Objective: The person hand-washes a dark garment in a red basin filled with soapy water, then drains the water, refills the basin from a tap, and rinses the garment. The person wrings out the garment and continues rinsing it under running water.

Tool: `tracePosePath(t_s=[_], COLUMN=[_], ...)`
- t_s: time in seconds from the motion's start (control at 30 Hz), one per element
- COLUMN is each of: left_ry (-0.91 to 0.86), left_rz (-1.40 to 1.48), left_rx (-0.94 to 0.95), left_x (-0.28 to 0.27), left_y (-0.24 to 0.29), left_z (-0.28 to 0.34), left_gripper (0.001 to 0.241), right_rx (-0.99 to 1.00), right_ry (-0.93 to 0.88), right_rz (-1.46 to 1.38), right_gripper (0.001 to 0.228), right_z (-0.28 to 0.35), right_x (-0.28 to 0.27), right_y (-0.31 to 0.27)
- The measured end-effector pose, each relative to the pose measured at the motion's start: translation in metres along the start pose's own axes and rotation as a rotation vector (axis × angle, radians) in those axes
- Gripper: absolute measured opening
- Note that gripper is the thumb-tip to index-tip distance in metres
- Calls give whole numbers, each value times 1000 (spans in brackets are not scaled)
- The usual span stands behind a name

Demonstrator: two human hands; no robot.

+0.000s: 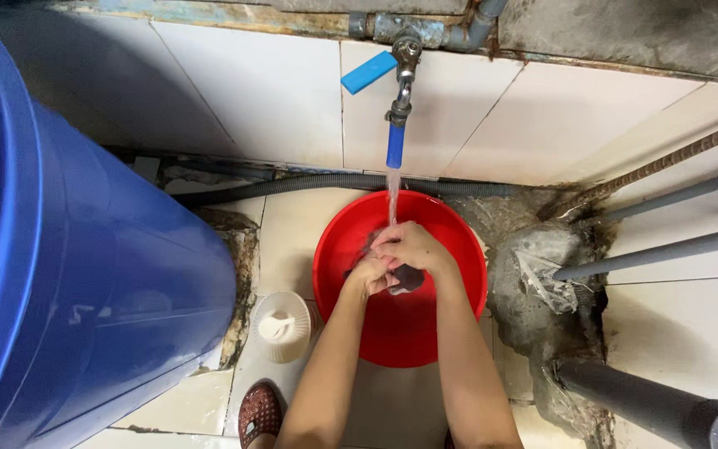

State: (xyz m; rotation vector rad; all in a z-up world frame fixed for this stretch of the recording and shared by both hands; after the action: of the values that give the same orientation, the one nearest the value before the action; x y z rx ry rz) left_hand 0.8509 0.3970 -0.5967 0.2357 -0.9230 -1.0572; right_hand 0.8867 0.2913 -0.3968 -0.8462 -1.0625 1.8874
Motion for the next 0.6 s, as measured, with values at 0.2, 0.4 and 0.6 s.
tracePosePath(t_s=[0.2,0.4,0.6], left_ry=[368,516,787], left_rz=[-1136,-1242,-1012], left_rx=[806,400,425], left_x=[-17,-34,-41], left_y=[14,12,31], left_z=[2,13,42], left_gripper=[13,36,35], right_rx=[17,123,146], right_ry=[24,65,-50], right_rz=[-135,-123,-208], right_gripper=[14,16,16], right_z=[2,-8,-23], right_x=[8,19,31], right_y=[13,39,70])
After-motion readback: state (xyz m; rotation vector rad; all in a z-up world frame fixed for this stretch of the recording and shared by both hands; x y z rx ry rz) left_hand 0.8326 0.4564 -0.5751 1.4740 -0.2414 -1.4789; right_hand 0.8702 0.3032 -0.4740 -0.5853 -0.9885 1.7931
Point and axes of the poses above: each hand's wrist, its own z-axis away from the middle knuckle, its own x-axis out of the palm, y = z × x, the point moved 3 cm from there along -z, towards the middle knuckle, and after that the axes turned 9 degrees about y, right-handed, at the moved point
